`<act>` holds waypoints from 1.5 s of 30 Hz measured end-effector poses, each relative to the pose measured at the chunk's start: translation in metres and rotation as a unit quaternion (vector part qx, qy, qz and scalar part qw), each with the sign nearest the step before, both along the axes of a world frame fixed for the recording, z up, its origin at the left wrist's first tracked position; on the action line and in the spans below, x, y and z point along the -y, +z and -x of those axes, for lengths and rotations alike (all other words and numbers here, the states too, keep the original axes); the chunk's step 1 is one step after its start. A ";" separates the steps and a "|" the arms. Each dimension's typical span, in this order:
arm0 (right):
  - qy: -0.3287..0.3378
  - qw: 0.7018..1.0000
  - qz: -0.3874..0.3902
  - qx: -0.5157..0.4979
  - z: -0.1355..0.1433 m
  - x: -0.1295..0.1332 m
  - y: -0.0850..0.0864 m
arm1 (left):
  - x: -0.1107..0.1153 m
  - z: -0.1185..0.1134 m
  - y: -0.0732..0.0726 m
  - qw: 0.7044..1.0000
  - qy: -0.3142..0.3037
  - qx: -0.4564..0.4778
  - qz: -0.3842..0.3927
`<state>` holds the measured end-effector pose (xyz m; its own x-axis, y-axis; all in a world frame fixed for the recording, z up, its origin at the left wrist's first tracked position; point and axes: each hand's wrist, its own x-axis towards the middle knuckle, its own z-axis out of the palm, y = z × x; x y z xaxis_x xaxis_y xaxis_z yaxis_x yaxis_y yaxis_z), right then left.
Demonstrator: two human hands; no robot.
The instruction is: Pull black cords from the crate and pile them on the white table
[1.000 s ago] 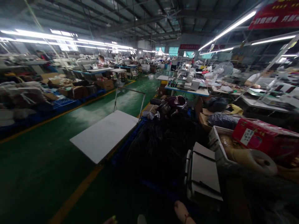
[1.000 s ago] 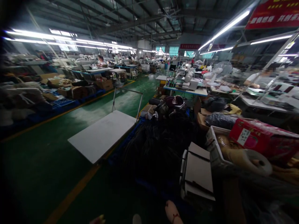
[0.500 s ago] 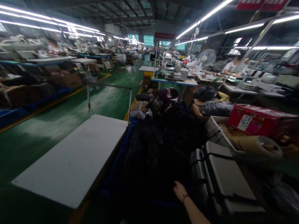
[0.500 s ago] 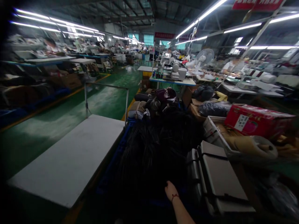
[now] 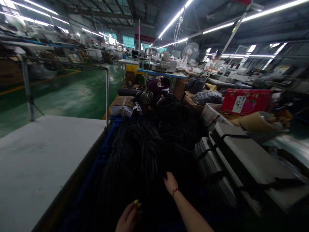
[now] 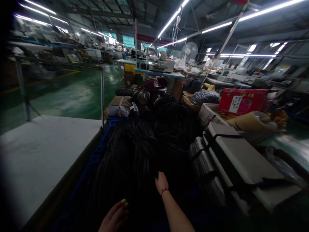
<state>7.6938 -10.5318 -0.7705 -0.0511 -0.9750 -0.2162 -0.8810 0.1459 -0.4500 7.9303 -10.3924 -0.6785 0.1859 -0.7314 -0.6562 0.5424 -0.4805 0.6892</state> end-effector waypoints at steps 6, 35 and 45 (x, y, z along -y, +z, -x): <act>0.033 0.994 0.060 -0.088 0.009 -0.029 -0.070 | 0.001 0.047 -0.096 0.997 -0.048 -0.046 0.050; 0.056 0.979 -0.021 0.193 0.072 -0.116 -0.034 | 0.012 0.106 -0.063 0.971 0.052 -0.179 0.148; 0.026 0.998 0.063 -0.014 0.091 -0.087 -0.095 | 0.012 0.094 -0.076 0.978 -0.026 -0.177 0.104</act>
